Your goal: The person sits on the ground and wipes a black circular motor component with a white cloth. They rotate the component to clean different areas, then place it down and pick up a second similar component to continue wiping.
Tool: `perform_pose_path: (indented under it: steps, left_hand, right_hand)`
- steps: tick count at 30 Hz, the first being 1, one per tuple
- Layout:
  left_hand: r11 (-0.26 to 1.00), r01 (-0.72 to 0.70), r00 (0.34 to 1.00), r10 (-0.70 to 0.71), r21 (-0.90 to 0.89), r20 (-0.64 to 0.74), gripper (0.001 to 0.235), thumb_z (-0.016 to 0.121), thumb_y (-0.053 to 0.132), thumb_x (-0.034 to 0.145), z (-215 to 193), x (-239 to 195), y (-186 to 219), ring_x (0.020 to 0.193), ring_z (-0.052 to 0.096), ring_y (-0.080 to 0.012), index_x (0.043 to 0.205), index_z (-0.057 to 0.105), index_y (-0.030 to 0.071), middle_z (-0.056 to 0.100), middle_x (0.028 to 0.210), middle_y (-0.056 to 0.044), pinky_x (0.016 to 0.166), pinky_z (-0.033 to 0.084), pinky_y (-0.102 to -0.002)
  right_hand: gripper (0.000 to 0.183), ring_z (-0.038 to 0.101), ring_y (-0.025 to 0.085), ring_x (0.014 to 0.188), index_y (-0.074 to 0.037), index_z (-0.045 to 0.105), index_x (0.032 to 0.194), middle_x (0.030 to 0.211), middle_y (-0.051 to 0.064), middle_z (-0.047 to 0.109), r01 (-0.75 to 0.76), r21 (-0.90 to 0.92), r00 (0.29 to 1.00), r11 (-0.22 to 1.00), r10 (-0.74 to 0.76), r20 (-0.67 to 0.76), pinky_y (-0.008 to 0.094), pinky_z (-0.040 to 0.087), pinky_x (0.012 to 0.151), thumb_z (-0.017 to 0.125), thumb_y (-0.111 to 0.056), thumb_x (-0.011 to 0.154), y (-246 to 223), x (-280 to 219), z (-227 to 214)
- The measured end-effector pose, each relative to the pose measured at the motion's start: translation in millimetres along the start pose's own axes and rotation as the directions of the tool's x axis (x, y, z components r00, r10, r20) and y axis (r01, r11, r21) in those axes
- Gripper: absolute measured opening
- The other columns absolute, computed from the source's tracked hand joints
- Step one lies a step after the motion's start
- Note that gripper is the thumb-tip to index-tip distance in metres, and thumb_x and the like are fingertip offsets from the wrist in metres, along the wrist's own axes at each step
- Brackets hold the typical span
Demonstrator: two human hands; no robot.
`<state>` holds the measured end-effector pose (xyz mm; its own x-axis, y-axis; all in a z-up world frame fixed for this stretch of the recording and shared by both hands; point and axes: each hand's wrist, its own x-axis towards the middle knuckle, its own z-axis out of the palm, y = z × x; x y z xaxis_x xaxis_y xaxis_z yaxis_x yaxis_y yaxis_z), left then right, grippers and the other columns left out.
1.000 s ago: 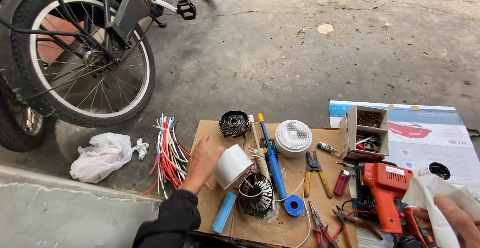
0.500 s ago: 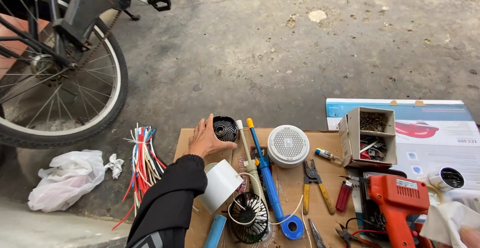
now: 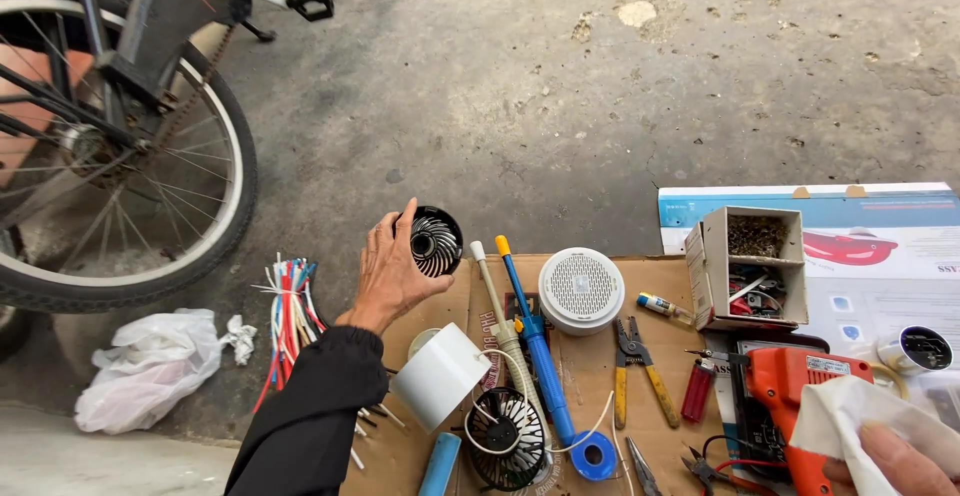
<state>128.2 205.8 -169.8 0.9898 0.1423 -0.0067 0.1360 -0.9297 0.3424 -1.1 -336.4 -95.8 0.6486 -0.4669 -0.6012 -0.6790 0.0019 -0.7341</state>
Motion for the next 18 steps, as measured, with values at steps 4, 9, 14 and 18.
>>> perform_pose_path:
  steps: [4,9,14,18]
  left_hand:
    - [0.968,-0.25,0.953,0.25,0.024,-0.169,0.133,0.102,0.047,0.073,-66.9,-60.0,51.5,0.155,0.035,-0.0392,0.177,0.022,0.02,0.035,0.168,-0.019,0.127,0.033,-0.06]
    - [0.929,-0.308,0.942,0.267,-0.205,-0.205,0.134,0.106,0.05,0.066,-136.0,-164.8,134.0,0.153,0.044,-0.0322,0.171,0.031,0.013,0.043,0.165,-0.017,0.129,0.038,-0.054]
    - [0.203,0.188,0.971,0.111,-0.961,0.213,0.118,0.094,0.048,0.067,-166.7,-265.9,205.1,0.147,0.063,-0.0197,0.168,0.043,0.013,0.065,0.166,-0.012,0.118,0.051,-0.04]
    - [-0.596,0.301,0.856,-0.176,-0.744,0.487,0.074,0.058,0.036,0.092,-152.7,-331.6,229.6,0.118,0.07,-0.0552,0.154,0.069,-0.003,0.075,0.14,-0.034,0.085,0.061,-0.061]
  right_hand:
    - [0.056,0.073,0.067,0.073,0.034,0.084,0.119,0.096,0.058,0.084,0.069,-0.087,0.998,0.994,-0.068,0.017,0.064,0.055,0.073,0.073,-0.02,0.122,-9.3,-11.4,-8.1]
    - [0.03,0.065,0.045,0.084,0.004,0.077,0.139,0.109,0.029,0.078,-0.024,0.203,1.0,0.979,0.02,0.02,0.05,0.05,0.08,0.073,-0.015,0.116,-54.0,-124.4,0.2]
    - [0.033,0.069,0.028,0.101,-0.003,0.074,0.14,0.12,0.014,0.077,0.09,0.379,0.994,0.921,-0.107,0.024,0.038,0.054,0.095,0.071,-0.011,0.109,-48.7,-161.3,-8.0]
    - [0.041,0.068,0.023,0.098,-0.002,0.075,0.141,0.118,0.012,0.078,0.252,0.405,0.958,0.879,-0.284,0.02,0.033,0.055,0.09,0.077,-0.01,0.1,-29.8,-167.4,-24.4]
